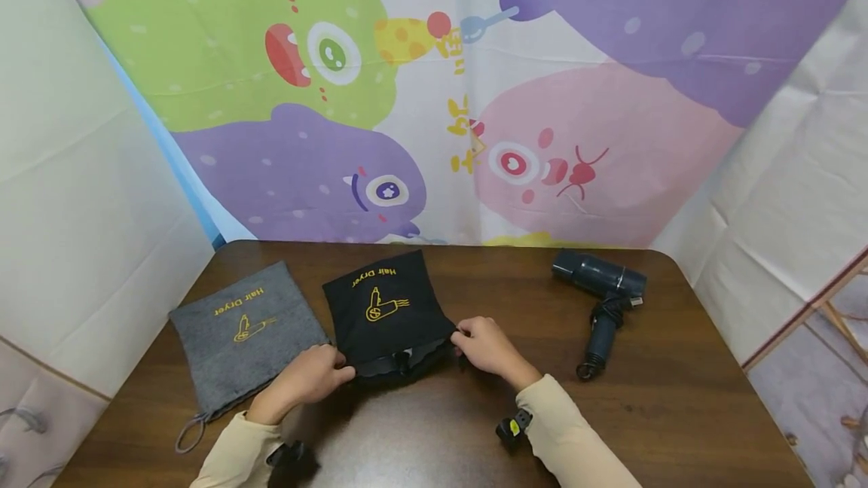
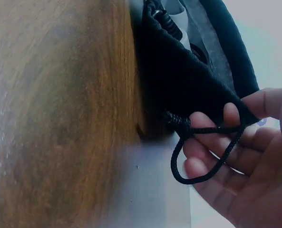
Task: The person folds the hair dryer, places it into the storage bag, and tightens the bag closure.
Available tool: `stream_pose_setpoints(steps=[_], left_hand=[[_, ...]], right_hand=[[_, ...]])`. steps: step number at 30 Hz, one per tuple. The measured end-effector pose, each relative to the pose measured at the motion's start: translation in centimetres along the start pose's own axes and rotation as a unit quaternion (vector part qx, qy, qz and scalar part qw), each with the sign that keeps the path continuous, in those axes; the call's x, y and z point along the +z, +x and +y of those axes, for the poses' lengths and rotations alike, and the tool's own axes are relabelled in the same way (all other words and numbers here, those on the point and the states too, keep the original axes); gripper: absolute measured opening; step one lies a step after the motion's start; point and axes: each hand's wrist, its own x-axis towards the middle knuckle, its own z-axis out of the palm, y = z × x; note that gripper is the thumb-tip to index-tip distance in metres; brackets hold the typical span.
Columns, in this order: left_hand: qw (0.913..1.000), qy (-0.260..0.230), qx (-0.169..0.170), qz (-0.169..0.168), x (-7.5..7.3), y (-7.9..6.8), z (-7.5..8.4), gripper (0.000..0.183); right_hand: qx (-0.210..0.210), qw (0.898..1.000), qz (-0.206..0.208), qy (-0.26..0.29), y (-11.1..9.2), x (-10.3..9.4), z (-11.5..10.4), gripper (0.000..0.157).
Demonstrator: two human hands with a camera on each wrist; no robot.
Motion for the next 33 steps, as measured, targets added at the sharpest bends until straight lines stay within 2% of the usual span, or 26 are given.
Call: stream_pose_setpoints(steps=[2, 6, 11, 16, 22, 27, 29, 33], left_hand=[[1.0, -0.003, -0.005, 0.007, 0.1, 0.1, -0.1, 0.044], [0.9993, -0.016, 0.009, 0.031, 0.1, 0.0, -0.4, 0.038], [0.9967, -0.072, 0.017, 0.035, 0.2, 0.0, -0.7, 0.027], [0.9892, -0.139, 0.003, 0.046, 0.5, 0.2, -0.8, 0.026], [0.9787, -0.198, -0.006, 0.053, 0.9, 0.3, -0.9, 0.033], [0.9788, -0.197, 0.003, 0.056, 1.0, 0.5, -1.1, 0.036], [0.9782, -0.201, 0.009, 0.053, 1.0, 0.6, -1.2, 0.039], [0.9777, -0.203, 0.006, 0.053, 0.8, 0.6, -1.1, 0.045]], right_hand=[[-0.007, 1.0, -0.012, 0.006, 0.0, -0.1, 0.1, 0.024], [-0.014, 0.999, -0.028, 0.02, 0.0, -0.2, 0.3, 0.024], [-0.008, 0.999, -0.038, 0.035, 0.0, -0.3, 0.2, 0.025], [0.003, 0.998, -0.042, 0.055, -0.1, -0.1, 0.0, 0.025], [0.006, 0.994, -0.044, 0.097, -0.2, 0.0, -0.1, 0.027], [0.022, 0.984, -0.068, 0.163, -0.2, -0.2, -0.4, 0.029], [0.027, 0.983, -0.069, 0.167, -0.2, -0.4, -0.5, 0.028], [0.017, 0.989, -0.052, 0.139, 0.0, -0.6, -0.5, 0.025]])
